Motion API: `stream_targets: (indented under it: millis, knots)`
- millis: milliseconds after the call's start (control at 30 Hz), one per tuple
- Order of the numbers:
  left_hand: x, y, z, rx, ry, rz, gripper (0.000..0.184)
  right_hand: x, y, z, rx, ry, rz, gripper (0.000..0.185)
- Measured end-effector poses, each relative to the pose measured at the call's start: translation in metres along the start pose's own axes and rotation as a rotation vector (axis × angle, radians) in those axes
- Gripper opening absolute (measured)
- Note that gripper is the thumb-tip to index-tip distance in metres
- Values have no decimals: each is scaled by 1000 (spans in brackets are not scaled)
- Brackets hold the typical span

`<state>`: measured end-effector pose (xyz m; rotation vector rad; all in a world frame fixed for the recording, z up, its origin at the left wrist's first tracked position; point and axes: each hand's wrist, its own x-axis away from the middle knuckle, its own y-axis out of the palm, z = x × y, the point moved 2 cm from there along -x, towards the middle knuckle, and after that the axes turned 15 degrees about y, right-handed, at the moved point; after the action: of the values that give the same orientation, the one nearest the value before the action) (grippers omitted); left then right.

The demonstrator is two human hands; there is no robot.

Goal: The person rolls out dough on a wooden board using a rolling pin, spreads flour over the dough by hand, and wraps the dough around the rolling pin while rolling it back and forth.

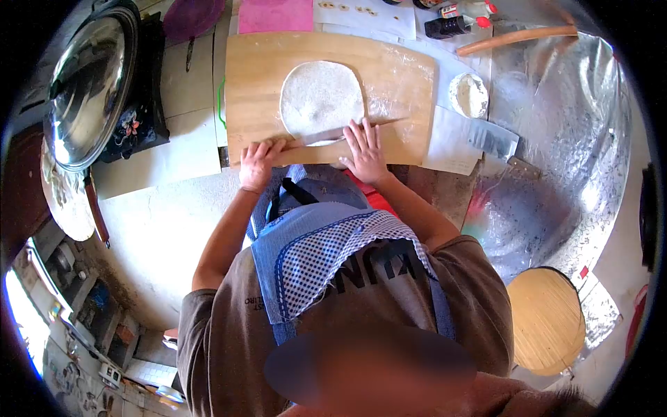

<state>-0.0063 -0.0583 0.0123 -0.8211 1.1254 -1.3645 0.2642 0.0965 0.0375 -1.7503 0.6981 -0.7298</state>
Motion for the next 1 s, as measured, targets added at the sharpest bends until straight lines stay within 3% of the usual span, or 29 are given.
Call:
stream_targets:
  millis: [33, 67, 100, 167, 200, 267, 333, 367, 433, 467, 533, 667, 733, 767, 833, 867, 900, 967, 1000]
  knots:
    - [7, -5, 15, 50, -35, -66, 49, 11, -7, -2, -51, -29, -48, 84]
    - [13, -8, 27, 100, -72, -131, 51, 20, -17, 1, -36, -54, -36, 71]
    - [19, -6, 37, 95, -75, -127, 51, 21, -20, 9, -37, -59, -32, 71]
    - [37, 9, 55, 278, -178, -102, 54, 13, -22, 26, -245, -88, -7, 53]
    - [46, 14, 62, 290, -202, -138, 54, 2, -22, 31, -451, 23, 100, 39]
    - [56, 20, 79, 403, -303, -91, 54, -25, -14, 42, -569, 286, 368, 30]
    - [59, 18, 90, 695, -487, 6, 52, -57, 1, 54, -755, 623, 334, 28]
    - [56, 19, 94, 691, -489, 8, 52, -69, 5, 57, -758, 618, 334, 28]
    - [48, 23, 95, 767, -660, 125, 51, -86, 8, 47, -308, 470, 206, 28]
    - [42, 26, 97, 762, -664, 129, 51, -87, 7, 40, -312, 463, 205, 28]
    - [26, 34, 100, 753, -654, 189, 51, -89, -7, 24, -364, 689, -78, 23]
    - [18, 50, 108, 723, -592, 260, 51, -99, 1, 22, -381, 619, -85, 21]
    - [16, 50, 111, 702, -550, 269, 51, -98, 2, 7, -1493, 854, -148, 18]
    - [18, 47, 111, 705, -565, 275, 51, -91, -5, -7, -1699, 813, -198, 16]
    - [20, 46, 106, 671, -554, 191, 49, -90, -11, -16, -993, 225, -57, 21]
    - [20, 46, 102, 672, -529, 215, 45, -85, -17, -18, -466, -116, 119, 32]
    - [21, 44, 99, 674, -534, 212, 45, -82, -15, -15, -466, -116, 112, 32]
    - [21, 39, 94, 596, -478, 114, 43, -72, -8, -16, -77, -463, 86, 39]
    - [19, 26, 93, 565, -440, 103, 45, -67, -6, -11, -92, -464, 29, 43]
